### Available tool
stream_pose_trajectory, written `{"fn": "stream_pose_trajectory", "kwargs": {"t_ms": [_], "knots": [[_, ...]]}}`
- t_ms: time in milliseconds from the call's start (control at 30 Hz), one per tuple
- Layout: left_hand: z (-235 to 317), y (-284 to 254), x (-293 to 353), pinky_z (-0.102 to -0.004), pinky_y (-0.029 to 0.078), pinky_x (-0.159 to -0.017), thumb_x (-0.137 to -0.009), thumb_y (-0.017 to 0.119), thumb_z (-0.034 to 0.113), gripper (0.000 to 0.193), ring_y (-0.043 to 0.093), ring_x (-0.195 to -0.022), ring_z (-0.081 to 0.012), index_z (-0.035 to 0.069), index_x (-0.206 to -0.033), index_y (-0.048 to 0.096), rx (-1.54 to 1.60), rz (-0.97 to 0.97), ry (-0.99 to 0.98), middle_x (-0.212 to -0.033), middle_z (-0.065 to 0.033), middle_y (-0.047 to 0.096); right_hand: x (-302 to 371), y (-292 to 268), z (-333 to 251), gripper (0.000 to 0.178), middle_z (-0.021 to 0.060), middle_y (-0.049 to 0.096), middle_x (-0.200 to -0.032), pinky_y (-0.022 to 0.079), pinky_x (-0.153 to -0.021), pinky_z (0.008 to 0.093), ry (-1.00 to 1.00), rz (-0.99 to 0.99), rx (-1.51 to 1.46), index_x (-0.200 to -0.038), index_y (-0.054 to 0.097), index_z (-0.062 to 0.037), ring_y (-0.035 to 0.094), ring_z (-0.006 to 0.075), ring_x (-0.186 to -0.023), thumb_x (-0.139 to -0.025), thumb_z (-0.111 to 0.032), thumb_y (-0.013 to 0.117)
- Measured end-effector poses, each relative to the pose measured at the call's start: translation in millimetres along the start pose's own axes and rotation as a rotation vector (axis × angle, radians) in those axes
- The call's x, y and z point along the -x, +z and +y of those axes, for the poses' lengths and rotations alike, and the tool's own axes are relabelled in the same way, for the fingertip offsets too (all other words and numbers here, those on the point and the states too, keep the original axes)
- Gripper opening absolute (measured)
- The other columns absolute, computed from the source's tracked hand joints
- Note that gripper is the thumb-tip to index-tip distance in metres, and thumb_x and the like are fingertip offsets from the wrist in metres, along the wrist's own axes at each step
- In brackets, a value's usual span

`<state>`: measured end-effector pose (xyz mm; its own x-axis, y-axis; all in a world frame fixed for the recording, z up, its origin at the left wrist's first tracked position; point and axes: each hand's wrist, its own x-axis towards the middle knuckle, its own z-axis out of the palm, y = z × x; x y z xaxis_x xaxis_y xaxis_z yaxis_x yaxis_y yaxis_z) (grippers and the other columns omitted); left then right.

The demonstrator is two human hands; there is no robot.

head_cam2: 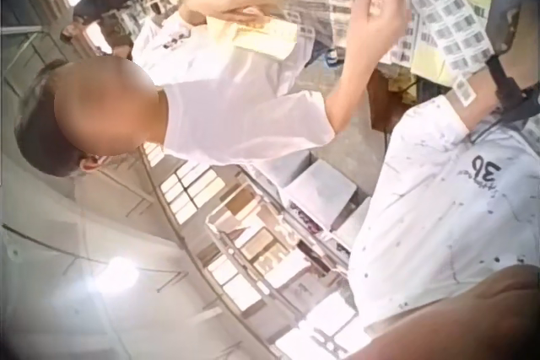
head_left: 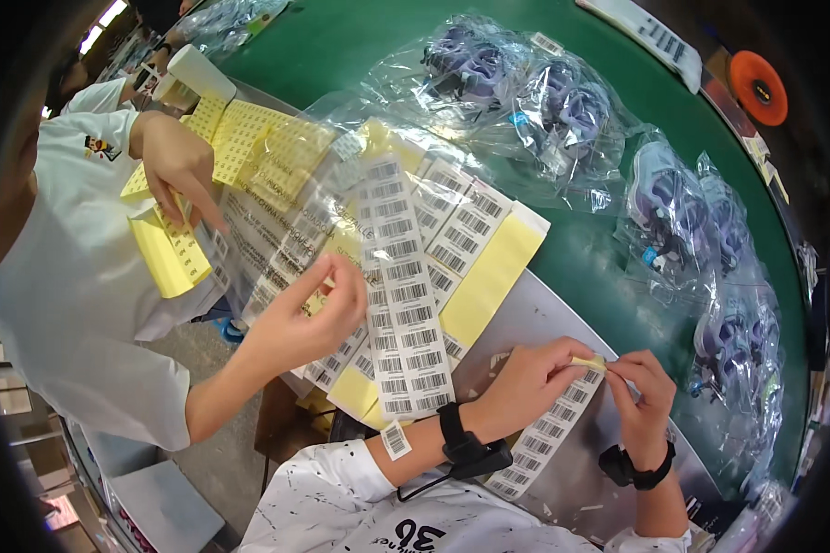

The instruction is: The person applies barcode stickers to plastic bags containing pairs of slippers on a green conveyor belt. They peel individual labels from a sheet and press them onto the packaging, then move the labeled bags down the line. The person also handles a large plastic sheet with printed text, smoothing it out on the table.

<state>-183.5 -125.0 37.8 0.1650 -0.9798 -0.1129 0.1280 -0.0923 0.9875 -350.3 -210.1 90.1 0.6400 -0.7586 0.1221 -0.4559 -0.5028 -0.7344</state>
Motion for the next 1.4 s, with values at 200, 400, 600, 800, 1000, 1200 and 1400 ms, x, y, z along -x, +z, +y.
{"fn": "stream_pose_trajectory", "kwargs": {"t_ms": [200, 400, 600, 800, 1000, 1200, 1400], "knots": [[-5.6, 6.9, -1.4, -0.0246, 0.041, -0.054, -0.091, 0.062, 0.006, 0.018, 0.050, -0.057, -0.0072, 0.003, -0.108, 0.064, 0.008, 0.025, 0.041, -0.068, -0.0037, 0.060, 3.8, 6.0, -4.5, 0.016, 0.0114, 0.059, -0.083, 0.046, -0.063, 0.0320, -0.045, 0.025, 0.103, -0.090, 0.066, 0.0013, 0.058, 0.0249, -0.072, -0.075, 0.006, 0.070], [-7.3, 6.5, -0.1, -0.0260, 0.044, -0.056, -0.090, 0.063, 0.007, 0.015, 0.054, -0.058, -0.0107, 0.002, -0.104, 0.065, -0.012, 0.041, 0.065, -0.072, -0.0082, 0.064, 8.5, 11.1, -3.3, 0.016, 0.0114, 0.056, -0.080, 0.044, -0.061, 0.0337, -0.104, 0.042, 0.162, -0.089, 0.064, 0.0018, 0.055, 0.0258, -0.070, -0.074, 0.007, 0.070], [-10.4, 6.1, -0.4, -0.0283, 0.047, -0.058, -0.090, 0.063, 0.006, 0.016, 0.058, -0.061, -0.0146, 0.000, -0.105, 0.064, -0.012, 0.042, 0.078, -0.074, -0.0105, 0.065, 9.3, 14.7, -2.7, 0.015, 0.0109, 0.055, -0.077, 0.041, -0.059, 0.0363, -0.245, 0.052, 0.295, -0.084, 0.062, 0.0013, 0.053, 0.0270, -0.068, -0.072, 0.009, 0.069], [-10.2, 1.4, -1.4, -0.0291, 0.048, -0.061, -0.088, 0.062, 0.000, 0.037, 0.060, -0.063, -0.0170, 0.001, -0.124, 0.051, -0.027, -0.110, -0.046, -0.080, -0.0144, 0.066, 6.9, 11.9, -2.8, 0.016, 0.0110, 0.054, -0.076, 0.040, -0.059, 0.0378, -0.265, 0.010, 0.339, -0.081, 0.059, 0.0015, 0.052, 0.0289, -0.069, -0.070, 0.010, 0.068], [-12.4, 4.3, -1.1, -0.0328, 0.049, -0.064, -0.087, 0.058, -0.004, 0.047, 0.065, -0.070, -0.0235, 0.001, -0.131, 0.042, 0.045, -0.059, 0.014, -0.081, -0.0169, 0.066, 1.8, -10.6, -18.3, 0.015, 0.0120, 0.053, -0.075, 0.040, -0.060, 0.0365, -0.144, -0.064, 0.240, -0.078, 0.057, 0.0005, 0.053, 0.0288, -0.069, -0.070, 0.011, 0.065], [-10.7, 4.3, 2.0, -0.0339, 0.049, -0.063, -0.090, 0.059, 0.003, 0.044, 0.063, -0.066, -0.0234, 0.000, -0.131, 0.043, -0.010, -0.090, 0.007, -0.078, -0.0158, 0.063, -68.0, -79.7, -26.0, 0.008, 0.0061, 0.058, -0.079, 0.041, -0.073, 0.0286, 0.045, 0.185, -0.054, -0.080, 0.059, 0.0006, 0.053, 0.0156, -0.075, -0.088, 0.000, 0.056], [2.5, 1.8, -1.7, -0.0287, 0.052, -0.067, -0.091, 0.062, 0.009, 0.042, 0.067, -0.077, -0.0173, 0.001, -0.129, 0.046, 0.025, -0.124, -0.106, -0.088, -0.0127, 0.067, -260.4, -82.5, -4.4, 0.028, 0.0118, 0.051, -0.126, 0.046, -0.101, 0.0354, -0.301, 0.056, -0.120, -0.121, 0.055, 0.0037, 0.053, 0.0242, -0.120, -0.094, -0.004, 0.053]]}}
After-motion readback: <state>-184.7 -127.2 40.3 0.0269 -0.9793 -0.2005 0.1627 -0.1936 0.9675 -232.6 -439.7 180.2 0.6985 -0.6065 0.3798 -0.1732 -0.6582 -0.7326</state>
